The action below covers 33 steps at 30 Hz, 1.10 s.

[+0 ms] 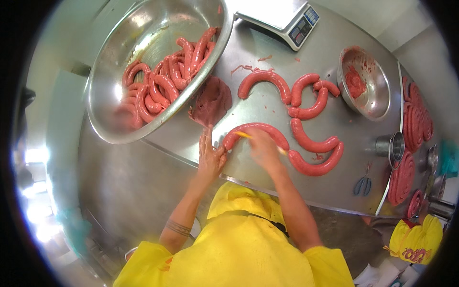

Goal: The person coils a long sausage on a stainless steel table, uses a yellow tool to prick it, and cuts it into links with scissors. The cut links are placed into a large metal bowl.

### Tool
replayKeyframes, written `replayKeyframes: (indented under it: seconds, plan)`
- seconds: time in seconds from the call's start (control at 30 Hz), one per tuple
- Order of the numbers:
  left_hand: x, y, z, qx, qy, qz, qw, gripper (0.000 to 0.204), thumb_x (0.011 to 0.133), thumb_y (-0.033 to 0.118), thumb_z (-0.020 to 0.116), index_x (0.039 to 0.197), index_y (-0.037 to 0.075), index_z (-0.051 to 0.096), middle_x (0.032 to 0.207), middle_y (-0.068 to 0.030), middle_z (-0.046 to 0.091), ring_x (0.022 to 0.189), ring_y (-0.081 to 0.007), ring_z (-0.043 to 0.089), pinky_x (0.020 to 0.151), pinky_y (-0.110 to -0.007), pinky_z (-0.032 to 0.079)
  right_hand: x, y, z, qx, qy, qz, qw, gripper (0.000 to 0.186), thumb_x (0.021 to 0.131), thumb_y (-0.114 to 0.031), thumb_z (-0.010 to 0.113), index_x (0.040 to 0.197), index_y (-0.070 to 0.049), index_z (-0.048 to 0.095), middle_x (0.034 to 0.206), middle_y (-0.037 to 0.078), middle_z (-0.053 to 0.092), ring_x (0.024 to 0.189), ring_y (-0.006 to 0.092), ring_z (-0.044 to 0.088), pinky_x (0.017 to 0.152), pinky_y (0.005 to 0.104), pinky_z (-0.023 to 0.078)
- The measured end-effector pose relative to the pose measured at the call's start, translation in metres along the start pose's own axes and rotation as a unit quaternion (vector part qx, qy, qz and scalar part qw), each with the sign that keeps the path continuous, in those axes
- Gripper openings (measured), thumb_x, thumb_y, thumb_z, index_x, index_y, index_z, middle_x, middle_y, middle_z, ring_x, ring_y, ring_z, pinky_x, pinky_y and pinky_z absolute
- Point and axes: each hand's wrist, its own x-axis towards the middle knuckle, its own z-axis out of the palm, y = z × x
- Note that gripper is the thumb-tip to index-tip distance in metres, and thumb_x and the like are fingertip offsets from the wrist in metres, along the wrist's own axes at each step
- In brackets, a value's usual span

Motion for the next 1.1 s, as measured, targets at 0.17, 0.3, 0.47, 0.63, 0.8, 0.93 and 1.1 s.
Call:
replayKeyframes:
  seconds: [0.17, 0.3, 0.47, 0.63, 0.8, 0.93, 1.1]
  plan:
    - [-0.004, -0.014, 0.008, -0.433, 0.056, -0.202, 0.876, 0.017, 0.097, 0.015, 0.061, 0.108, 0.002, 0.064, 0.120, -0.0148, 0.057, 0.112, -0.0293, 0.055, 0.093, -0.041, 0.046, 0.050, -0.049, 0.014, 0.189, -0.215, -0.112, 0.952, 0.024, 0.097, -0.012, 0.061, 0.118, -0.001, 0.057, 0.105, 0.015, 0.067, 0.098, 0.0312, 0.066, 0.088, 0.0404, 0.051]
    - [-0.006, -0.014, 0.022, -0.453, 0.011, -0.232, 0.861, 0.017, 0.105, 0.013, 0.052, 0.112, -0.001, 0.059, 0.094, -0.0072, 0.061, 0.088, -0.0152, 0.061, 0.076, -0.035, 0.052, 0.016, -0.052, 0.022, 0.265, -0.167, -0.050, 0.948, 0.032, 0.102, -0.017, 0.058, 0.130, -0.002, 0.054, 0.121, 0.016, 0.062, 0.112, 0.0254, 0.059, 0.096, 0.0388, 0.046]
    - [-0.009, -0.007, 0.045, -0.236, -0.082, -0.108, 0.962, 0.008, 0.096, 0.004, 0.052, 0.096, -0.001, 0.059, 0.084, -0.0147, 0.066, 0.064, -0.0319, 0.065, 0.057, -0.043, 0.050, -0.008, -0.058, -0.079, 0.124, 0.036, -0.035, 0.991, 0.041, 0.108, -0.023, 0.048, 0.144, -0.003, 0.050, 0.123, 0.008, 0.064, 0.103, 0.0146, 0.060, 0.098, 0.0308, 0.047]
    - [-0.007, -0.008, 0.062, -0.051, -0.066, 0.011, 0.996, 0.017, 0.094, 0.007, 0.048, 0.083, -0.001, 0.057, 0.070, -0.0208, 0.058, 0.059, -0.0368, 0.061, 0.055, -0.047, 0.049, -0.093, 0.012, -0.316, 0.577, 0.343, -0.064, 0.739, 0.018, 0.107, -0.026, 0.054, 0.112, -0.009, 0.055, 0.070, -0.002, 0.040, 0.062, 0.0104, 0.038, 0.060, 0.0248, 0.039]
    - [0.016, 0.002, 0.060, -0.340, -0.146, -0.334, 0.867, 0.021, 0.097, 0.010, 0.045, 0.082, 0.004, 0.059, 0.071, -0.0133, 0.063, 0.050, -0.0230, 0.062, 0.047, -0.040, 0.050, -0.237, 0.071, -0.343, 0.466, 0.319, 0.217, 0.796, 0.020, 0.107, -0.032, 0.051, 0.114, -0.015, 0.058, 0.071, -0.006, 0.042, 0.058, 0.0028, 0.037, 0.051, 0.0221, 0.034]
    - [0.027, 0.010, 0.040, -0.396, -0.119, -0.369, 0.833, 0.021, 0.099, 0.015, 0.047, 0.095, 0.000, 0.061, 0.117, -0.0296, 0.055, 0.103, -0.0365, 0.058, 0.081, -0.047, 0.049, -0.259, 0.071, -0.204, 0.095, -0.062, 0.561, 0.820, 0.035, 0.100, -0.035, 0.056, 0.128, -0.016, 0.064, 0.082, 0.000, 0.060, 0.062, 0.0112, 0.054, 0.051, 0.0285, 0.045]
    - [0.009, 0.008, 0.008, -0.077, -0.031, -0.027, 0.996, 0.014, 0.093, 0.012, 0.058, 0.099, 0.002, 0.065, 0.151, -0.0352, 0.036, 0.141, -0.0458, 0.039, 0.110, -0.060, 0.038, -0.090, 0.037, -0.031, 0.069, -0.067, 0.176, 0.980, 0.050, 0.104, -0.019, 0.052, 0.148, -0.002, 0.039, 0.151, 0.024, 0.047, 0.144, 0.0322, 0.043, 0.115, 0.0425, 0.037]
